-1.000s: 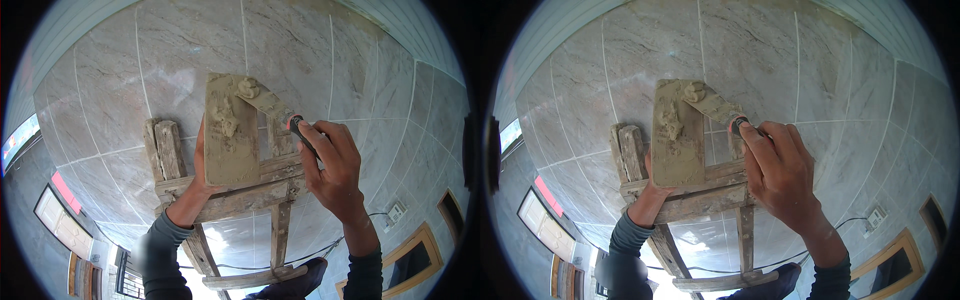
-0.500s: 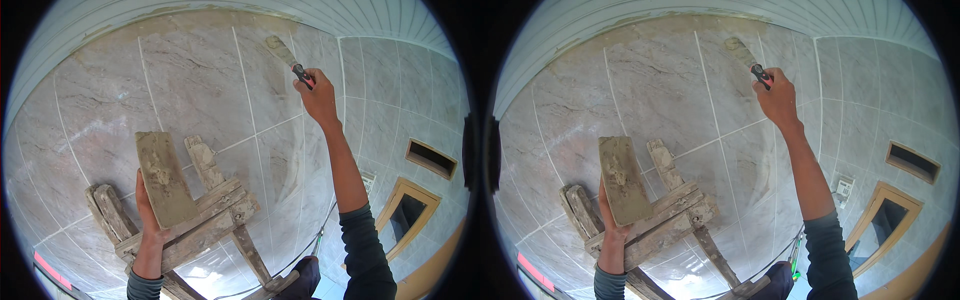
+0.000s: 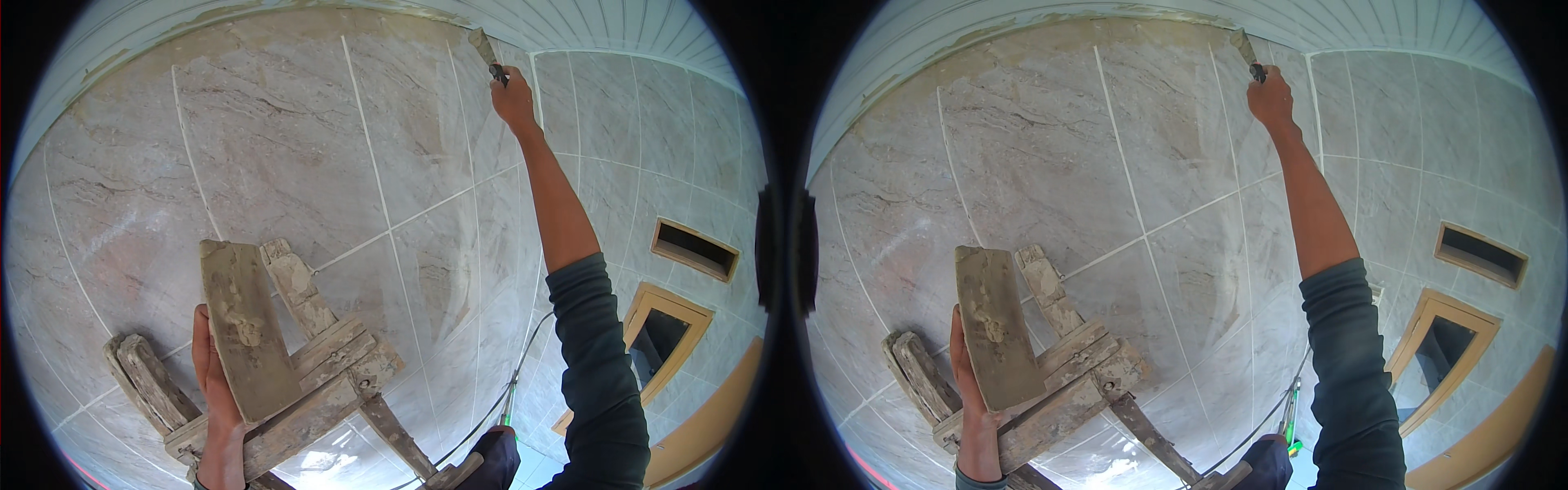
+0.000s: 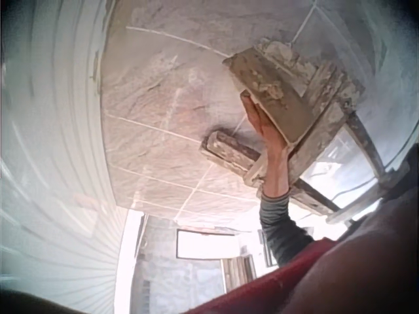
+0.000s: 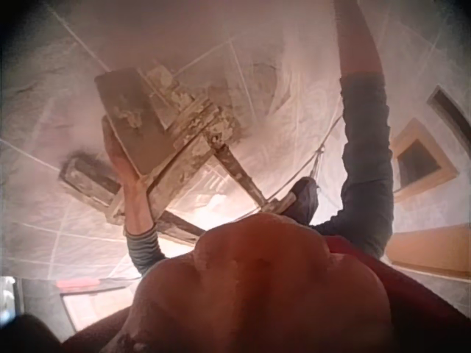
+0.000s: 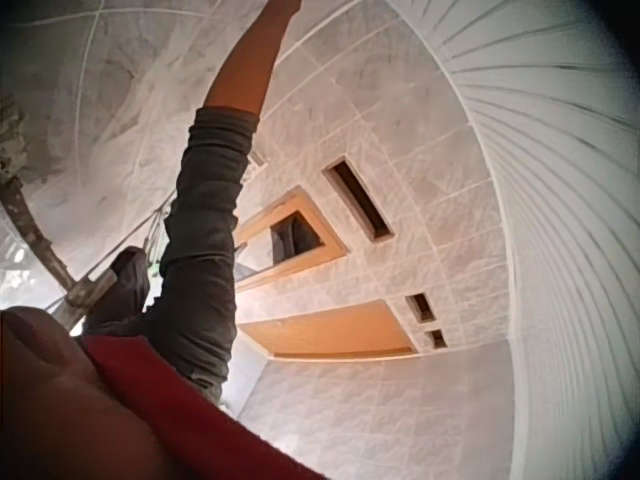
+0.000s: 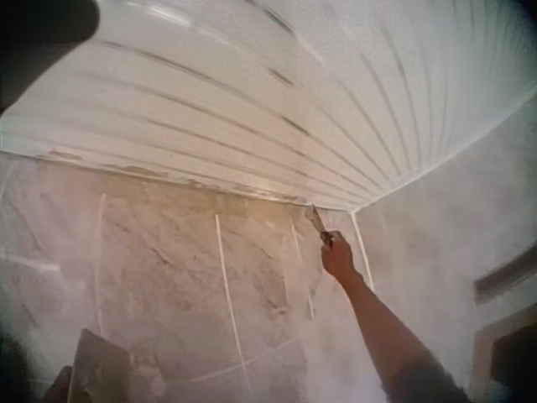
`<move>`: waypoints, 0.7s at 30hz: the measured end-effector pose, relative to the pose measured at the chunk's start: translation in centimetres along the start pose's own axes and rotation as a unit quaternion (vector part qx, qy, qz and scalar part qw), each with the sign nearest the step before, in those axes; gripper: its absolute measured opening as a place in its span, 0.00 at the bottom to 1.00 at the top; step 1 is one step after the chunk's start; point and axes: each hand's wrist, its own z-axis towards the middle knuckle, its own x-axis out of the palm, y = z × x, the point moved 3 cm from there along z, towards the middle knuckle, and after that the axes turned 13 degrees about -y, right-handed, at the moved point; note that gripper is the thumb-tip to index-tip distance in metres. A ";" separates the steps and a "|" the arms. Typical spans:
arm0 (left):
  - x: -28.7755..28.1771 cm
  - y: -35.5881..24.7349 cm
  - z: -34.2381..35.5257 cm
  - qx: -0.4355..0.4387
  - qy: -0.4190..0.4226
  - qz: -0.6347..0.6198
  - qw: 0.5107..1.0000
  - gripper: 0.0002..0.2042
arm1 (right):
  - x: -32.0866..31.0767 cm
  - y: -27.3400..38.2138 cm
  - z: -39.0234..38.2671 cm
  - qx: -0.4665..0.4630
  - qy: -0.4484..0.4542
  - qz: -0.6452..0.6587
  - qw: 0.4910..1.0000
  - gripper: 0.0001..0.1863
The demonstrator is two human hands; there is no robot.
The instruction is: The person applies plaster to the gap between a tiled wall and the ceiling using a putty knife, repeatedly taking material from a handheld board.
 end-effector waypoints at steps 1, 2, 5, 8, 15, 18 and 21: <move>0.1 0.0 0.1 0.004 0.011 0.005 1.000 0.23 | 0.4 0.2 0.1 -0.001 -0.001 -0.002 1.000 0.17; 0.2 0.0 0.1 0.007 0.021 0.011 1.000 0.23 | 0.9 0.4 0.2 -0.013 -0.009 0.012 1.000 0.18; -0.2 0.1 0.2 -0.004 0.016 0.028 0.999 0.22 | 3.2 -0.4 0.9 -0.052 -0.028 0.011 0.998 0.18; 0.9 -0.3 0.0 -0.017 -0.001 0.037 0.999 0.22 | 5.0 -0.9 0.9 -0.109 -0.050 -0.042 0.992 0.18; 1.2 0.0 0.2 -0.015 -0.042 0.034 0.998 0.14 | 8.7 -3.1 1.8 -0.153 -0.070 -0.080 0.982 0.20; 1.7 0.0 -0.6 -0.010 -0.029 0.047 0.998 0.24 | 9.8 -3.8 2.1 -0.148 -0.034 -0.066 0.986 0.20; 3.7 -0.3 -1.4 0.053 -0.044 0.052 0.996 0.24 | 10.0 -4.9 2.4 -0.112 -0.015 -0.061 0.992 0.19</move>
